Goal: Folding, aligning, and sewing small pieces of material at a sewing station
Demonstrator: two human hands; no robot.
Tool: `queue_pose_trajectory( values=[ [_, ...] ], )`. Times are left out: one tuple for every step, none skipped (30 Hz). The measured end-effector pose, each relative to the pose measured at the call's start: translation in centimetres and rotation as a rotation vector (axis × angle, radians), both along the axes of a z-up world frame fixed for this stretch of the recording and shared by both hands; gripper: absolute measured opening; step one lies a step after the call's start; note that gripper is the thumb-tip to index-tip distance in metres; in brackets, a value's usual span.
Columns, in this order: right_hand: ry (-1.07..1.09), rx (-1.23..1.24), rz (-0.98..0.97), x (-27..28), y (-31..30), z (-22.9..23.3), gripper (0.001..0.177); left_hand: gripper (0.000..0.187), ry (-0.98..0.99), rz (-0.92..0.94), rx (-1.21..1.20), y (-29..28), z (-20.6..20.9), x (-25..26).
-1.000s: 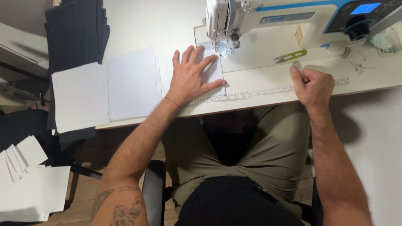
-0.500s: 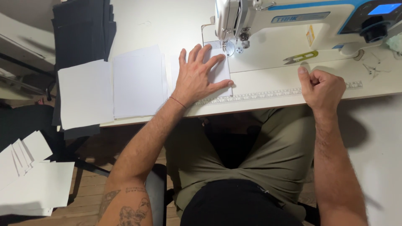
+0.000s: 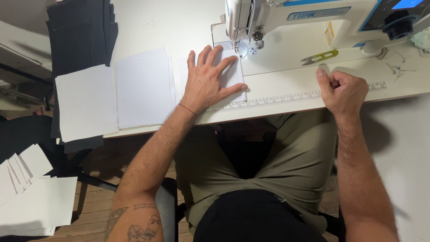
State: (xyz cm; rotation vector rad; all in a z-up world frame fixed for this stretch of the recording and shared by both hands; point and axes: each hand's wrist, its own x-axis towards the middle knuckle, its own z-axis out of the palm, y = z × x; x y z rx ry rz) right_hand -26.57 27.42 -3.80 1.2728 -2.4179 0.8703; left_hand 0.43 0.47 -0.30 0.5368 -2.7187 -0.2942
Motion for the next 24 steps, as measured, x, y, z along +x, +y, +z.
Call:
queue_pose_trajectory(
  values=[
    [-0.001,0.002,0.000,-0.10,0.02,-0.07,0.070,0.080,-0.001,0.000,0.002,-0.01,0.01,0.00],
    [0.012,0.004,0.000,-0.20,0.05,-0.16,0.069,0.078,0.012,-0.003,-0.004,-0.03,0.01,0.00],
    [0.023,0.006,0.001,-0.24,0.06,-0.31,0.068,0.077,0.022,-0.005,-0.009,-0.03,-0.03,0.08],
    [0.020,0.009,0.002,-0.29,0.17,-0.47,0.068,0.077,0.019,-0.005,-0.006,0.01,-0.11,0.10],
    [0.019,0.014,-0.001,-0.41,0.23,-0.59,0.067,0.077,0.018,-0.004,-0.010,-0.01,-0.14,0.06],
    [0.019,0.020,-0.004,-0.52,0.29,-0.70,0.066,0.077,0.017,-0.002,-0.014,-0.04,-0.17,0.02],
    [0.019,0.020,-0.004,-0.44,0.22,-0.52,0.066,0.077,0.017,-0.003,-0.014,-0.09,-0.15,0.00],
    [0.009,0.021,0.000,-0.35,0.15,-0.35,0.066,0.077,0.013,-0.003,-0.016,-0.14,-0.13,-0.02],
    [-0.002,0.023,0.005,-0.20,0.19,-0.20,0.067,0.077,0.007,-0.004,-0.017,-0.08,-0.17,0.03],
    [-0.003,0.025,0.004,-0.29,0.34,-0.38,0.067,0.077,0.005,-0.004,-0.014,0.00,-0.25,0.04],
    [0.012,0.027,0.000,-0.42,0.33,-0.55,0.067,0.077,0.012,-0.006,-0.014,-0.03,-0.27,0.05],
    [0.027,0.029,-0.003,-0.55,0.33,-0.73,0.067,0.077,0.020,-0.009,-0.014,-0.06,-0.31,0.06],
    [0.024,0.034,-0.004,-0.41,0.32,-0.58,0.067,0.077,0.017,-0.009,-0.009,-0.05,-0.34,0.07],
    [0.010,0.028,0.003,-0.28,0.32,-0.42,0.067,0.078,0.015,-0.008,-0.012,-0.04,-0.37,0.07],
    [-0.003,0.018,0.009,-0.22,0.14,-0.24,0.066,0.078,0.015,-0.007,-0.018,-0.17,-0.33,0.01],
    [-0.005,0.020,0.010,-0.03,0.31,-0.28,0.066,0.078,0.013,-0.007,-0.016,-0.03,-0.43,0.12],
    [-0.007,0.018,0.010,-0.05,0.29,-0.21,0.066,0.079,-0.008,-0.003,0.002,-0.08,-0.41,0.01],
    [-0.009,0.015,0.010,-0.07,0.28,-0.10,0.065,0.081,-0.028,0.000,0.020,-0.14,-0.35,-0.11],
    [-0.006,0.011,0.009,-0.11,0.16,-0.02,0.065,0.081,-0.025,0.000,0.016,-0.18,-0.24,-0.14],
    [-0.001,0.012,0.010,-0.14,0.04,0.05,0.066,0.081,-0.013,-0.002,0.007,-0.22,-0.14,-0.17],
    [0.000,0.018,0.012,0.01,0.15,0.02,0.067,0.081,-0.006,-0.002,0.004,-0.03,-0.19,0.00],
    [-0.001,0.020,0.012,-0.01,0.28,-0.17,0.067,0.081,-0.006,-0.002,0.006,0.07,-0.31,0.07],
    [0.002,0.019,0.008,-0.15,0.23,-0.29,0.066,0.081,-0.001,-0.001,0.000,0.00,-0.32,0.00],
    [0.005,0.018,0.004,-0.30,0.20,-0.41,0.065,0.081,0.004,0.001,-0.005,-0.07,-0.34,-0.07]
  ],
)
